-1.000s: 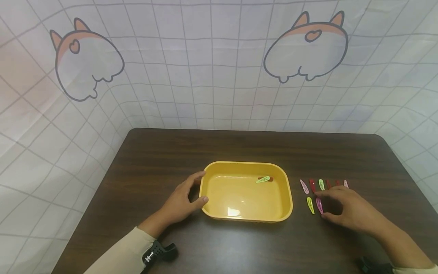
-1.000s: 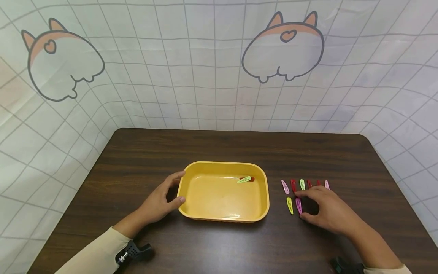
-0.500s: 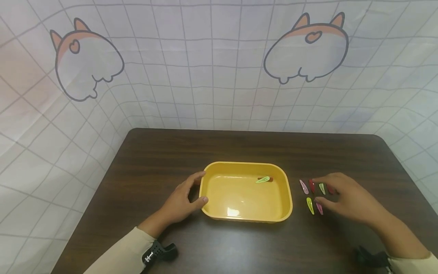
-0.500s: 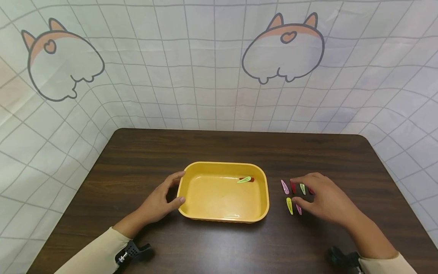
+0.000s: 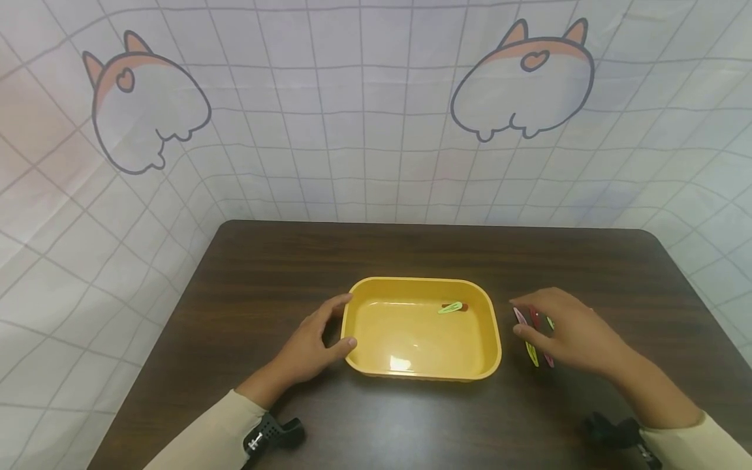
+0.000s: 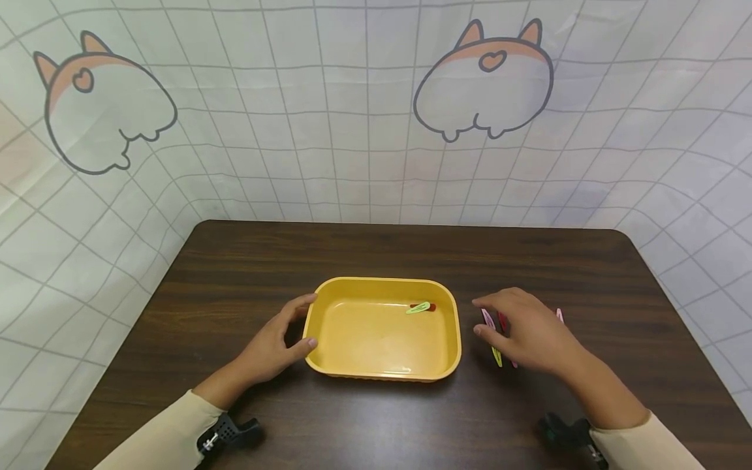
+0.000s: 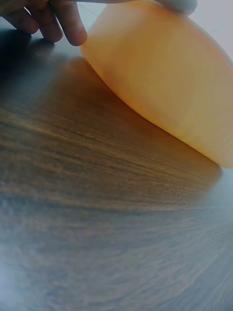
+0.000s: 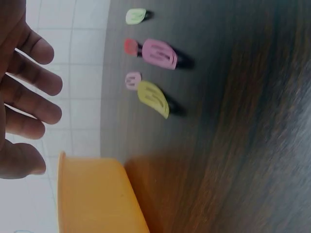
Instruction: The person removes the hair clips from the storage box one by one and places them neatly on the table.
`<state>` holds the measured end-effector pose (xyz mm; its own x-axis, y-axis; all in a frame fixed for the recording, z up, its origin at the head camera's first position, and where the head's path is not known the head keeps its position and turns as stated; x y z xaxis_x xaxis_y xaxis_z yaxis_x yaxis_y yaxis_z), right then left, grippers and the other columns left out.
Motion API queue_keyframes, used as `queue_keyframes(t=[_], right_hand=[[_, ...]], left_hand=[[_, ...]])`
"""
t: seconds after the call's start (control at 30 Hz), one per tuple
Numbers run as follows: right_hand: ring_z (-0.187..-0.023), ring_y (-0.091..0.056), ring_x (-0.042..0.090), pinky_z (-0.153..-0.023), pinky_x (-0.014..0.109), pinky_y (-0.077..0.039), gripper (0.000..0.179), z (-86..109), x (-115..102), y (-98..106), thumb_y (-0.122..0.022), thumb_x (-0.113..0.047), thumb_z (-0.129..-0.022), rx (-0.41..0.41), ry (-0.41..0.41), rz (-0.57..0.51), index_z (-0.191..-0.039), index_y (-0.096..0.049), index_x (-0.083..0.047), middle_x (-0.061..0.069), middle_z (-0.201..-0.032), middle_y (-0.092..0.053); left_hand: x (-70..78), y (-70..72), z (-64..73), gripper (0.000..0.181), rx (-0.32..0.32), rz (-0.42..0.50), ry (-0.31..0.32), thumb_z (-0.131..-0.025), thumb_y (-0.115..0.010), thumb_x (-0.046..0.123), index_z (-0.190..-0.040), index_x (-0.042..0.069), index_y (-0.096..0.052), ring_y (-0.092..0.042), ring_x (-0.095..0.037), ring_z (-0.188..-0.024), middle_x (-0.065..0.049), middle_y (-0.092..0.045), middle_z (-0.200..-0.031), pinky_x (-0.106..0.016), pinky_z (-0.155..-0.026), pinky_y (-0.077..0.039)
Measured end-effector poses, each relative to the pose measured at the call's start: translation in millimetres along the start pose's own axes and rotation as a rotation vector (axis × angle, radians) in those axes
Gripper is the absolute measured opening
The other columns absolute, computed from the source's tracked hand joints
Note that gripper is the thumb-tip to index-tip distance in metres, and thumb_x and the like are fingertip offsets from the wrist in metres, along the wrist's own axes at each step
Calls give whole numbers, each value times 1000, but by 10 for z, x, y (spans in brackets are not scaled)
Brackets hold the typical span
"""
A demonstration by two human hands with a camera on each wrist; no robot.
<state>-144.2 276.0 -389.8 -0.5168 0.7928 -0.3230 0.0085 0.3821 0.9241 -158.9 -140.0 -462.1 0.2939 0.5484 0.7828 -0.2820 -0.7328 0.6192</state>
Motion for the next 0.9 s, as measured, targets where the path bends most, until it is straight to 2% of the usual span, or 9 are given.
queue_keyframes(t=[0.17,0.4,0.7,0.9], right_hand=[[-103,-61,23,-89,52,-53,41,-92,-74,-17,-84,-23,-86,20,37,-16,-124,-72,-11,1,-112,-69],[-108,-63,29,-92,54,-51,37,-210,-214,-39,-83,-19,-87,20,79,-31,-121,-73,-11,1,-112,-71],[-108,-63,30,-91,52,-53,33,-357,-339,-100,-79,-20,-90,14,54,-9,-119,-72,-5,7,-111,-70],[-111,-62,30,-94,53,-52,35,-460,-391,-162,-77,-25,-91,-41,22,5,-120,-73,-6,7,-113,-70]], left_hand=[[-4,5,-1,75,4,3,3,-91,-74,45,-154,38,-35,-46,-26,-138,3,-59,-136,-64,-112,-30],[3,-9,-12,75,0,4,-11,-91,-73,46,-155,37,-35,-46,-25,-138,4,-59,-136,-63,-112,-30],[7,-3,-9,75,2,0,-7,-90,-73,45,-155,37,-35,-46,-25,-138,4,-59,-137,-63,-112,-31],[19,1,-8,75,0,2,-8,-91,-73,45,-155,36,-35,-45,-26,-138,3,-59,-136,-64,-112,-30]])
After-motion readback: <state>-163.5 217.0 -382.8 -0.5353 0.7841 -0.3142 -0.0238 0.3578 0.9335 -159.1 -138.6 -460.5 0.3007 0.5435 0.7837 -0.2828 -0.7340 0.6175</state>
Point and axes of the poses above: each hand's wrist, its own z-axis away from the middle knuckle, its own y-axis out of the back of the hand, x = y × z, the point moved 5 cm from there along -z, towards the middle knuckle
